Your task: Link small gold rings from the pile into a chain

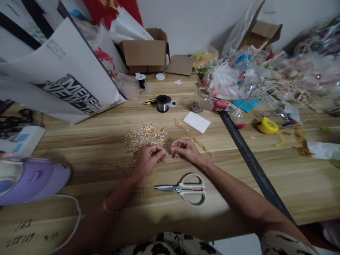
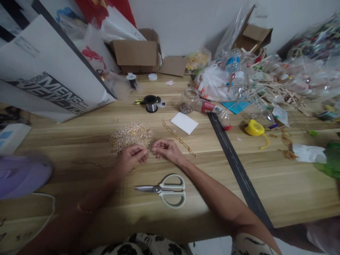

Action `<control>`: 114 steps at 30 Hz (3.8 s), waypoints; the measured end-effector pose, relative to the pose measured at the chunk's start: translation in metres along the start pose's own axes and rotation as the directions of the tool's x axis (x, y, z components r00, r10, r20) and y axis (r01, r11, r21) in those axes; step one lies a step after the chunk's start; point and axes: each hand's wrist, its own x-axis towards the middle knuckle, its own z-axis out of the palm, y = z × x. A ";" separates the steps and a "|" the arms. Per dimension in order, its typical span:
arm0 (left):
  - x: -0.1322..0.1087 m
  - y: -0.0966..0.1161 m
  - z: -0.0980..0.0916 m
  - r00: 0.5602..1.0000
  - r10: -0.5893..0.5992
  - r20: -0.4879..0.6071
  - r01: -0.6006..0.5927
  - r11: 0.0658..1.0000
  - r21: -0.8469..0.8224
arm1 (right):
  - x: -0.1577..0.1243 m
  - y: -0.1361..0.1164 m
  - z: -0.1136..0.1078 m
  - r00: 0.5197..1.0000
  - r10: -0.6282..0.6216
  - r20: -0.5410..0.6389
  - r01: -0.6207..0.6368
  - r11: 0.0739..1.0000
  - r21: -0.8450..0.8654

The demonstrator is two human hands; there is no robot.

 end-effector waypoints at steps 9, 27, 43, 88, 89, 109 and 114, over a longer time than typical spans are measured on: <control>0.001 -0.002 -0.002 1.000 -0.005 -0.019 0.005 1.000 -0.014 | -0.001 -0.002 0.002 1.000 0.001 0.011 -0.001 1.000 -0.016; 0.001 -0.018 0.000 0.995 0.090 -0.043 -0.083 0.988 0.126 | -0.012 0.004 0.008 0.837 -0.474 0.273 0.523 0.545 -0.655; 0.001 -0.007 -0.001 0.998 0.000 0.071 -0.003 0.999 0.037 | -0.011 0.005 0.007 0.814 -0.519 0.262 0.516 0.438 -0.736; 0.002 -0.004 -0.001 0.994 -0.047 0.094 0.055 0.995 -0.087 | -0.006 -0.004 0.018 0.996 -0.050 -0.077 0.050 0.999 0.002; 0.002 -0.004 -0.001 0.995 -0.047 0.093 0.056 0.994 -0.089 | -0.006 -0.004 0.017 0.996 -0.048 -0.072 0.048 0.999 0.001; 0.002 -0.007 -0.001 0.996 -0.044 0.080 0.050 0.995 -0.087 | -0.006 -0.002 0.018 0.997 -0.024 -0.079 0.023 1.000 -0.017; 0.001 -0.006 -0.001 0.997 -0.033 0.077 0.041 0.994 -0.103 | -0.006 0.000 0.018 0.997 -0.015 -0.074 0.013 0.999 -0.029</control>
